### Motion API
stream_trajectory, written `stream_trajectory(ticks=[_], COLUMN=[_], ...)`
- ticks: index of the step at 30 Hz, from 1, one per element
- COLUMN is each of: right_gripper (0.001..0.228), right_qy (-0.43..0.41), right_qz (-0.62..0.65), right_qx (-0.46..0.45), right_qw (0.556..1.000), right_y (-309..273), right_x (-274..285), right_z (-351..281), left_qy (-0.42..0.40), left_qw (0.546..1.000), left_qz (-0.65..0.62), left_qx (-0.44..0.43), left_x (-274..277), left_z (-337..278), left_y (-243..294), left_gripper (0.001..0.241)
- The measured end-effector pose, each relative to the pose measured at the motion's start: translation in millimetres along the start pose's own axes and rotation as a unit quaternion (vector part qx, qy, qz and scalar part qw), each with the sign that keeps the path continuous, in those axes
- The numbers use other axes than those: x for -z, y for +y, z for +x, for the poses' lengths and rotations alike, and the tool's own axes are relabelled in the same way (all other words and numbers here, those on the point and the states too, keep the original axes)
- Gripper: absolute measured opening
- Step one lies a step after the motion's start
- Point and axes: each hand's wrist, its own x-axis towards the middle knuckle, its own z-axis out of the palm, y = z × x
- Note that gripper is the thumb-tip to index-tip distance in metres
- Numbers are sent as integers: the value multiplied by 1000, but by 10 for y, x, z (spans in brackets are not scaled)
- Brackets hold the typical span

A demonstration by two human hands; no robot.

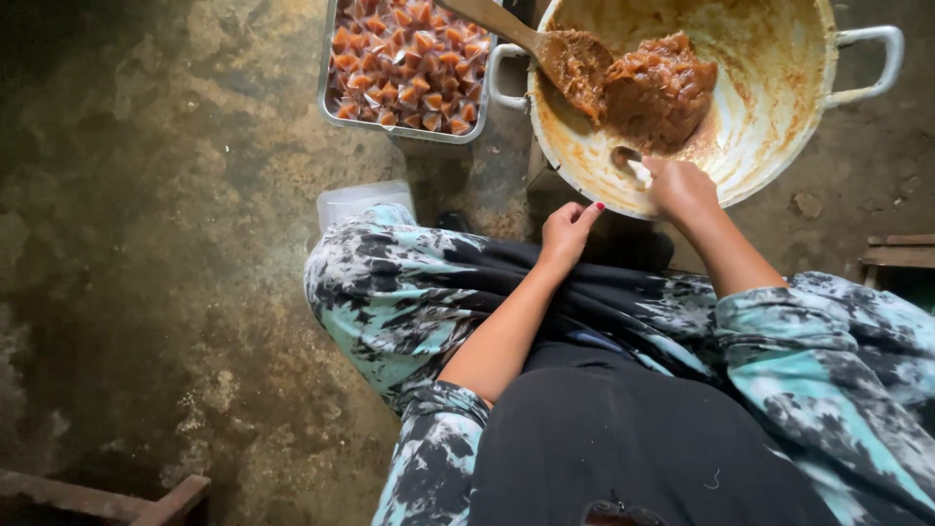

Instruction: Portioning brown paste into small plastic wraps and sealing them by hand.

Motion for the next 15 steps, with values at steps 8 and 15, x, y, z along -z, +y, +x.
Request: stream_trajectory(ticks=[8,15], right_gripper=[43,38], right_qy=[-21,2], right_qz=[-10,70], right_qx=[-8,80], right_qw=[1000,994], right_y=[-101,-39], right_x=[93,202], right_z=[-216,-365], left_qy=[-3,-4], left_qw=[1000,1000], left_qz=[-12,-15], left_qx=[-9,-26], left_x=[13,17], left_z=[-41,-54], left_y=[46,61], left_gripper=[40,35])
